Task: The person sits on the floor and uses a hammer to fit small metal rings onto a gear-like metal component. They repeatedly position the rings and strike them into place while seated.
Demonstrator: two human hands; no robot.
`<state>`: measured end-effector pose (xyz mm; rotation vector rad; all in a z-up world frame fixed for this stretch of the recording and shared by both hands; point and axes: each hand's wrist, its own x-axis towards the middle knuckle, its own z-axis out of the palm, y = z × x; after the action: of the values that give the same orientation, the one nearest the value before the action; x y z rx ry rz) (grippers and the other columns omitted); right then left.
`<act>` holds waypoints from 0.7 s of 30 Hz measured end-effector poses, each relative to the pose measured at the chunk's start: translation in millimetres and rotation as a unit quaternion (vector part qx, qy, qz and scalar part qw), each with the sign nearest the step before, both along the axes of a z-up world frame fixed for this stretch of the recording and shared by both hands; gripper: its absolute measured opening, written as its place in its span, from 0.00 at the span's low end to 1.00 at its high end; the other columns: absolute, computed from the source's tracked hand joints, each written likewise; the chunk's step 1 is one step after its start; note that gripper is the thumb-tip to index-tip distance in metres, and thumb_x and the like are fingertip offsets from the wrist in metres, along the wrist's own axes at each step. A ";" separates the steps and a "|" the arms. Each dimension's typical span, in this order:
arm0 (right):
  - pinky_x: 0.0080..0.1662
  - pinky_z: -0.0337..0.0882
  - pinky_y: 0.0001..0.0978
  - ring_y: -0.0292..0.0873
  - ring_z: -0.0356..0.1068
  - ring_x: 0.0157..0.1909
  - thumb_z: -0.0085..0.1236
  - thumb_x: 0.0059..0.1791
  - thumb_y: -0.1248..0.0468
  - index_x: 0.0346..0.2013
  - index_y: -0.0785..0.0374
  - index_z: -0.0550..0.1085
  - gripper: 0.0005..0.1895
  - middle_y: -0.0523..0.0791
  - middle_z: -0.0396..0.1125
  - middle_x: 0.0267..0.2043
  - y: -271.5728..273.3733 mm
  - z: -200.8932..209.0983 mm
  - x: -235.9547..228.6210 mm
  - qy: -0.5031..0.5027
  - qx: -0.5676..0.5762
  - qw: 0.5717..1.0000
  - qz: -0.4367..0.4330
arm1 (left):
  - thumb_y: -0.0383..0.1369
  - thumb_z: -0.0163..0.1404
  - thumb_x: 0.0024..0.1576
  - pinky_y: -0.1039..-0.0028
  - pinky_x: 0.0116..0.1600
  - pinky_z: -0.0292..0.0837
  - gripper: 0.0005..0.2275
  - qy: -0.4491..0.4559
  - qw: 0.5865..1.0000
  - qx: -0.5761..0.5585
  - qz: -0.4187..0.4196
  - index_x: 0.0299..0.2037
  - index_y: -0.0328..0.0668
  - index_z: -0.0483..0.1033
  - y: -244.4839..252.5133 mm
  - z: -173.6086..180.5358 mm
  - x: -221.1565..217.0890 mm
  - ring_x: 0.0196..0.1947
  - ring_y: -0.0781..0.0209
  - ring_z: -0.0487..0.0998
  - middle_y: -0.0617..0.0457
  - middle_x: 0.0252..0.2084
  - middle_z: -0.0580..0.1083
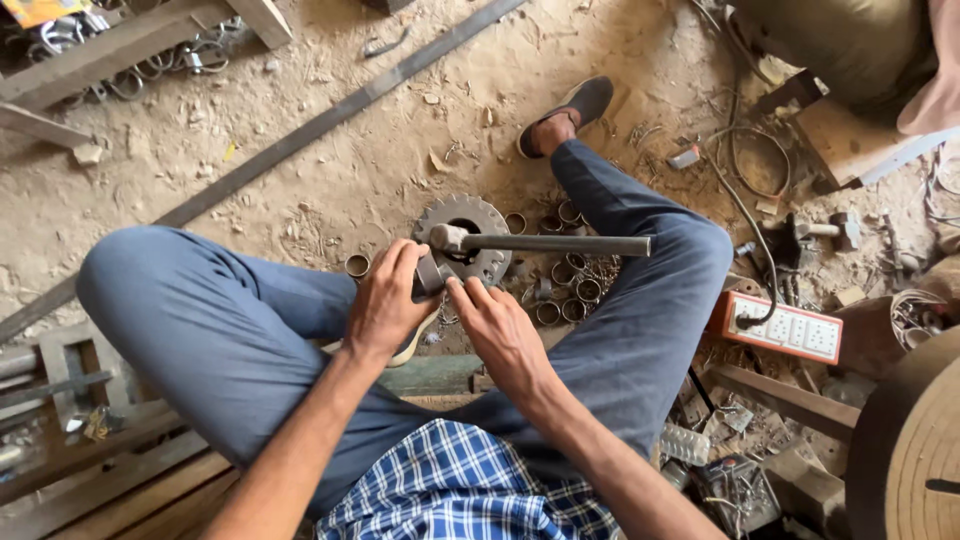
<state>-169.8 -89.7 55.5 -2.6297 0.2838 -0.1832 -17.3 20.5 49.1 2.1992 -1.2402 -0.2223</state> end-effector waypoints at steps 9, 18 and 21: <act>0.44 0.73 0.43 0.53 0.70 0.44 0.53 0.43 0.77 0.59 0.71 0.67 0.28 0.53 0.64 0.45 -10.1 27.4 3.1 0.065 0.077 0.995 0.011 | 0.30 0.69 0.42 0.62 0.49 0.75 0.23 0.009 0.999 -0.025 -0.018 0.47 0.33 0.75 7.3 5.5 -0.2 0.45 0.46 0.79 0.44 0.43 0.75; 0.46 0.72 0.41 0.49 0.66 0.40 0.53 0.42 0.74 0.66 0.72 0.63 0.35 0.52 0.63 0.47 -9.5 -5.9 -4.7 -0.005 -0.043 0.999 0.031 | 0.32 0.71 0.40 0.65 0.43 0.77 0.22 0.070 0.997 -0.022 -0.025 0.41 0.32 0.77 0.5 -1.7 16.8 0.38 0.49 0.80 0.45 0.38 0.75; 0.45 0.72 0.41 0.49 0.67 0.40 0.54 0.42 0.73 0.68 0.71 0.63 0.38 0.51 0.62 0.45 -3.0 -3.9 2.6 0.016 -0.027 0.999 0.019 | 0.32 0.69 0.41 0.64 0.40 0.76 0.20 0.077 0.996 -0.023 -0.024 0.40 0.33 0.78 2.2 6.0 22.3 0.36 0.48 0.81 0.44 0.38 0.76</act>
<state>-167.1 -92.7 51.6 -2.6918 0.2419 -0.1379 5.0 22.7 55.0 2.0725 -1.2028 -0.3715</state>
